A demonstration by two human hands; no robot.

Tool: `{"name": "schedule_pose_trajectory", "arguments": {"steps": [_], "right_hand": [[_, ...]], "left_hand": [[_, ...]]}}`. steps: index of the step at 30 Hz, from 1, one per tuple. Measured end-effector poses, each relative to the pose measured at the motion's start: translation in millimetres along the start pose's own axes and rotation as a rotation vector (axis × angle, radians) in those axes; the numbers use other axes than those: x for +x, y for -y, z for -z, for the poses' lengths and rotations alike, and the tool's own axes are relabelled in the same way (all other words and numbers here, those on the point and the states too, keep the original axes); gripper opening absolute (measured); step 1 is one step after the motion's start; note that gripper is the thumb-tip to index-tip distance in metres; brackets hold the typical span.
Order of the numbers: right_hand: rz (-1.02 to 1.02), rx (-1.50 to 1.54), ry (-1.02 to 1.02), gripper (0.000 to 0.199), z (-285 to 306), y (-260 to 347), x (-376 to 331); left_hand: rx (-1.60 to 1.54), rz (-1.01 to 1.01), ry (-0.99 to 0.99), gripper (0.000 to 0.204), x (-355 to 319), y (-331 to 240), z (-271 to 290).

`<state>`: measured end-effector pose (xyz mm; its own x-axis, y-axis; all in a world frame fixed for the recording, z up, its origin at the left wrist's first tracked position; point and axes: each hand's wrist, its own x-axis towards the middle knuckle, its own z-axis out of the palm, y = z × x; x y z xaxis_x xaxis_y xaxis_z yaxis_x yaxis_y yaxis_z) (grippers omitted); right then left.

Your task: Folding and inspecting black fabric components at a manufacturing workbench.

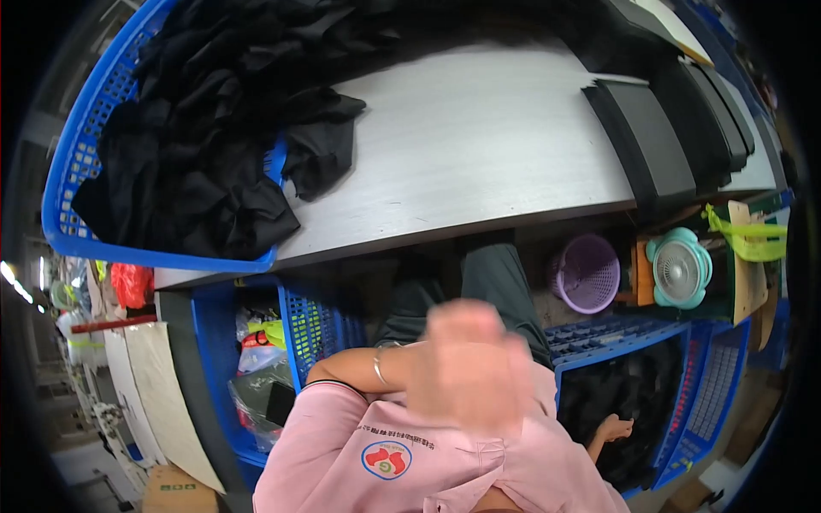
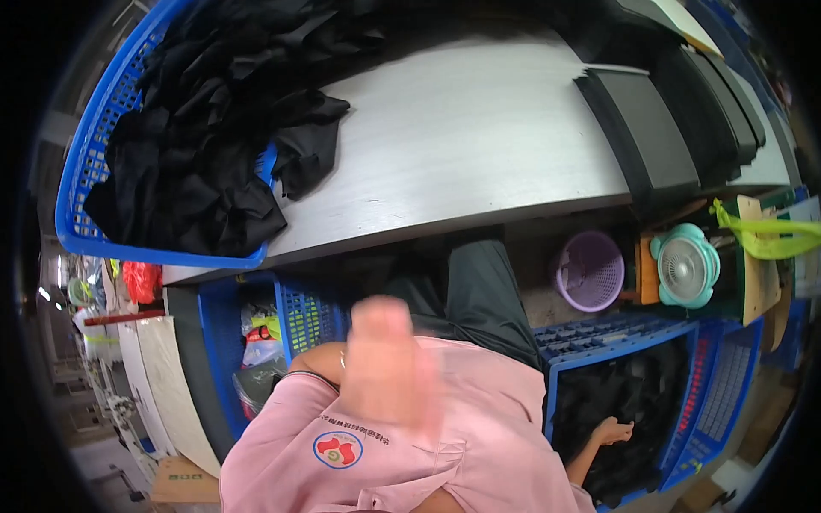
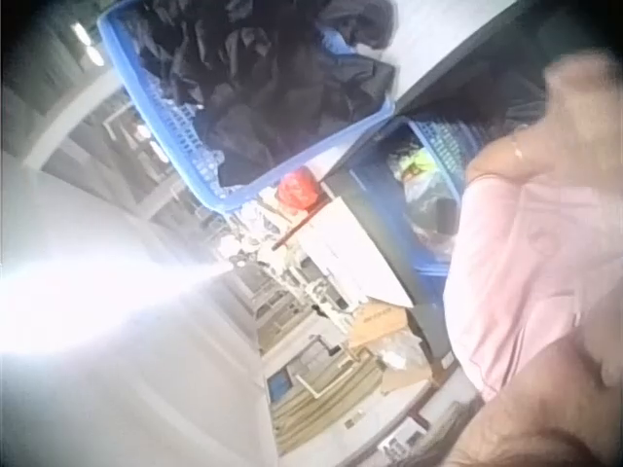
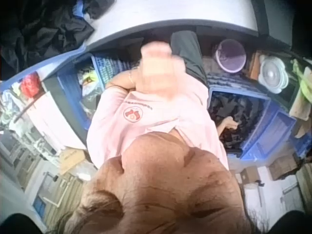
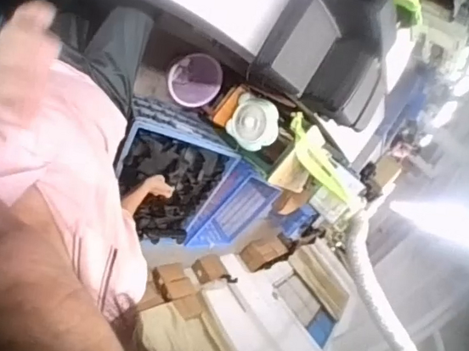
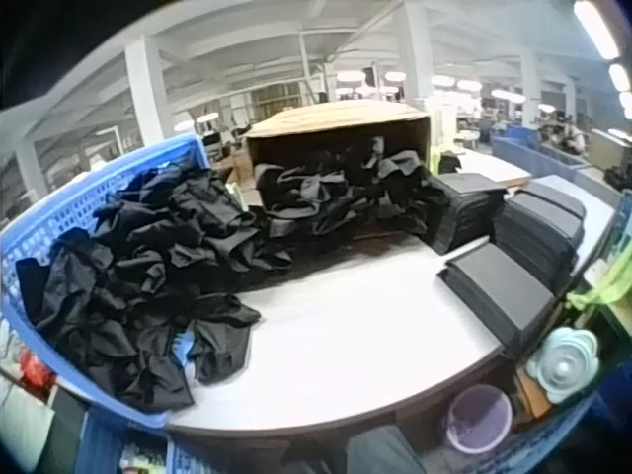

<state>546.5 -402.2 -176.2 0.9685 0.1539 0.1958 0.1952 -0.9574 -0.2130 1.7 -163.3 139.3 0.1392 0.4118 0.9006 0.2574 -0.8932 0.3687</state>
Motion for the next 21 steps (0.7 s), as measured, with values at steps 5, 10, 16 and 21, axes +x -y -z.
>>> {"name": "schedule_pose_trajectory", "arguments": {"steps": [5,10,16,21], "right_hand": [[0.68,0.399,-0.067,0.044,-9,79,-24],[1.039,0.667,0.329,0.034,69,262,-149],[1.373,1.051,0.891,0.053,152,379,-279],[1.37,1.339,0.857,0.071,196,453,-325]], "left_hand": [[0.797,0.522,-0.259,0.04,-63,119,45],[1.142,0.586,0.088,0.032,-120,201,144],[0.394,0.879,-0.411,0.021,-73,173,68],[-0.626,1.009,-0.773,0.015,-67,137,-5]]}}
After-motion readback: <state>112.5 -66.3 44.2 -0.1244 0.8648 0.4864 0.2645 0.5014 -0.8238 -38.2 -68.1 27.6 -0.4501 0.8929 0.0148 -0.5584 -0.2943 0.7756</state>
